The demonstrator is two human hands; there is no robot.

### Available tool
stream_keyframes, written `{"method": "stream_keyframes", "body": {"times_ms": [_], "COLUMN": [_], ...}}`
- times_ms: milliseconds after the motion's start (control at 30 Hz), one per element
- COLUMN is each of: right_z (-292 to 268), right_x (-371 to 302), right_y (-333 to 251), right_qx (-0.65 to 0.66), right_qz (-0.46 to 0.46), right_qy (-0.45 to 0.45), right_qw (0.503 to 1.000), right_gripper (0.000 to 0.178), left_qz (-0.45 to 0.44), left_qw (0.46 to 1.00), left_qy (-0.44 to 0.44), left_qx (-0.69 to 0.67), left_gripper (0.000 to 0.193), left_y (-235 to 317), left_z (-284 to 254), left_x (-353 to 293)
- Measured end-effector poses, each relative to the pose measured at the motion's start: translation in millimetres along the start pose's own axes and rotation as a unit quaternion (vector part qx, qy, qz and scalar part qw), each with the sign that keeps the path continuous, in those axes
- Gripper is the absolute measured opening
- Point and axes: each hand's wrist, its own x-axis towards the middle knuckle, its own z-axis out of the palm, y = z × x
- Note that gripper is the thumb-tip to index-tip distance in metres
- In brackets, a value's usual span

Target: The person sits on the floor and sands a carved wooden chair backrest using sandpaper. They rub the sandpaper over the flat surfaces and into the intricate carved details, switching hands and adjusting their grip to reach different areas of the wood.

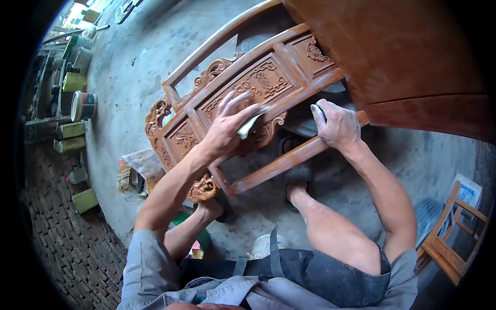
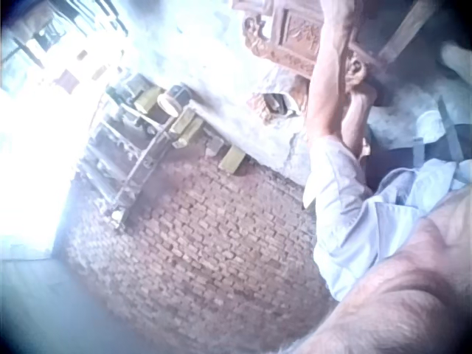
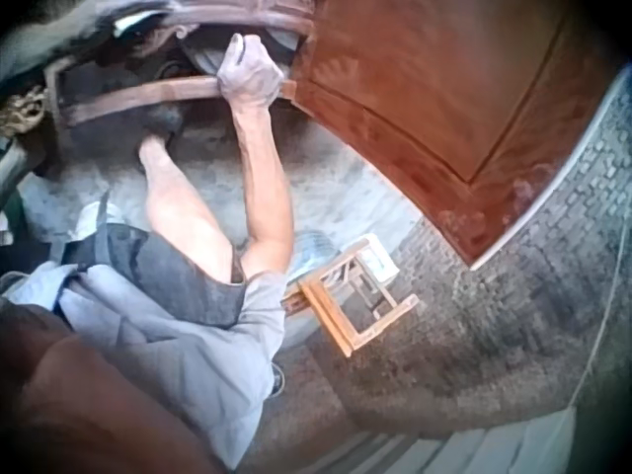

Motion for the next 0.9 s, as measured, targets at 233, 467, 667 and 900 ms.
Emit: {"method": "stream_keyframes", "body": {"times_ms": [233,467,667,900], "right_z": [0,1,6,1], "right_x": [-1,6,2,4], "right_y": [-4,-7,0,-4], "right_qx": [-0.008,-0.001,-0.012,-0.010], "right_qz": [0.008,-0.013,-0.008,0.001], "right_qy": [-0.003,0.014,0.009,0.014], "right_qw": [1.000,1.000,1.000,1.000], "right_gripper": [0.019,0.020,0.020,0.020], "left_qz": [0.019,0.065,0.103,0.081], "left_qw": [0.999,0.983,0.994,0.992], "left_qy": [0.019,-0.078,0.003,0.082], "left_qx": [0.044,0.151,0.042,0.059], "left_gripper": [0.059,0.067,0.068,0.070], "left_y": [-24,-44,18,11], "left_z": [-24,-18,13,16], "left_x": [-85,-92,62,13]}}
